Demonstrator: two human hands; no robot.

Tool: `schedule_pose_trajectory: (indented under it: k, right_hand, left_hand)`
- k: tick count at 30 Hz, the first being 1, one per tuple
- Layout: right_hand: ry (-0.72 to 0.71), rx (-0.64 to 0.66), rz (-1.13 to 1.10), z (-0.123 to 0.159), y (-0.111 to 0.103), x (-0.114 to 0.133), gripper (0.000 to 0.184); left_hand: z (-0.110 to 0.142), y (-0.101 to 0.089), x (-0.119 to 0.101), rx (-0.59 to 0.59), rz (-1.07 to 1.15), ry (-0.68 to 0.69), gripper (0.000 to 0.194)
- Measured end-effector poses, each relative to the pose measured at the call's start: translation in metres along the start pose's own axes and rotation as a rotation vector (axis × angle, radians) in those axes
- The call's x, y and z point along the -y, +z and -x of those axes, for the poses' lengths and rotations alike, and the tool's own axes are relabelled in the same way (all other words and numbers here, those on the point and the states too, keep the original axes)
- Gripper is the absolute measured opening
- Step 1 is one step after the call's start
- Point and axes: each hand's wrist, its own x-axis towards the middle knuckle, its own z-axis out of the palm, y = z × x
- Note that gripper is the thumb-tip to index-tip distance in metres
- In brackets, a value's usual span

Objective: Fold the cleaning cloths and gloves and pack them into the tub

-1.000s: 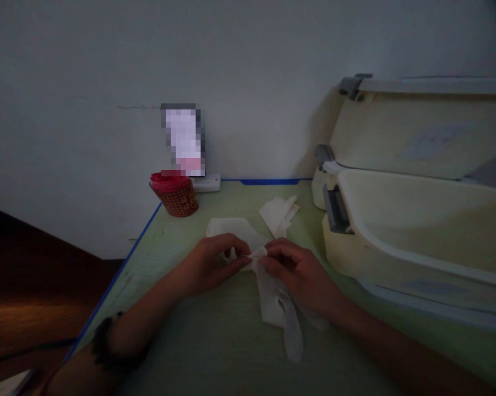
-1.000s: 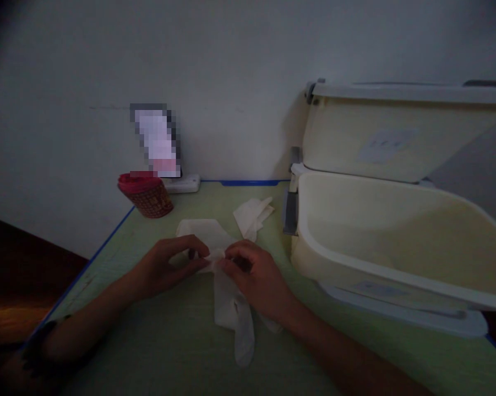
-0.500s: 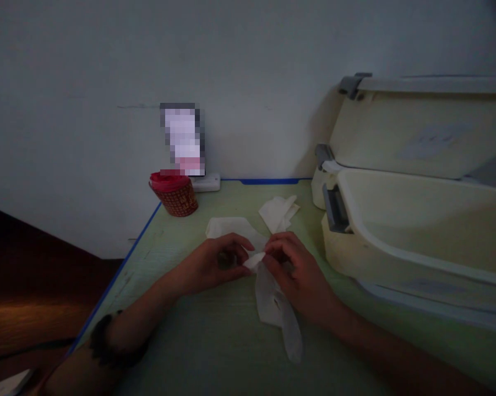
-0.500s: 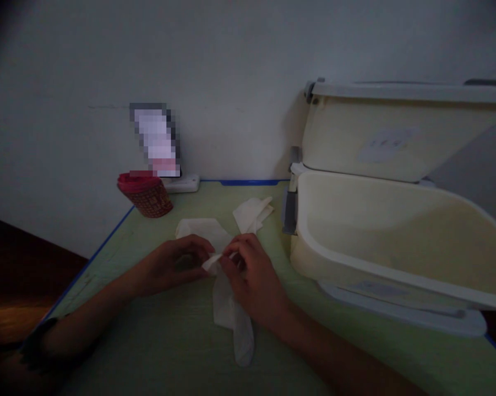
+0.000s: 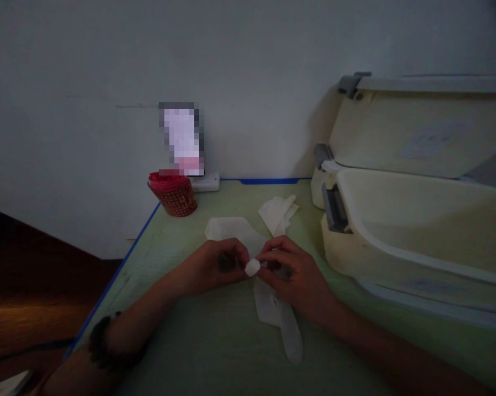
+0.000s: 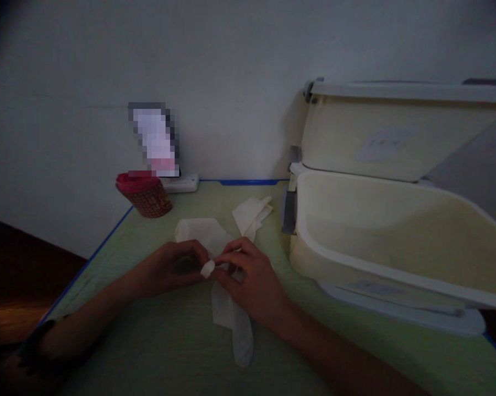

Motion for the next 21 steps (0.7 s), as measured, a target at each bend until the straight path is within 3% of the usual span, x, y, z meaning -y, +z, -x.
schedule_pose_trajectory:
  k: [9,17,21]
  right_hand:
    - [-0.024,-0.031,0.001,0.001,0.0,0.002,0.002]
    - [-0.027,-0.051,0.028,0.001,0.001,0.002,0.003]
    - [-0.011,-0.009,0.063,0.001,0.001,0.0,0.005]
  left_hand:
    - [-0.001,0.0,-0.001,-0.073,-0.07,0.042,0.012]
    - [0.004,-0.001,-0.01,0.012,-0.101,0.068,0.013]
    - [0.005,-0.002,-0.011,-0.004,-0.138,0.062,0.014]
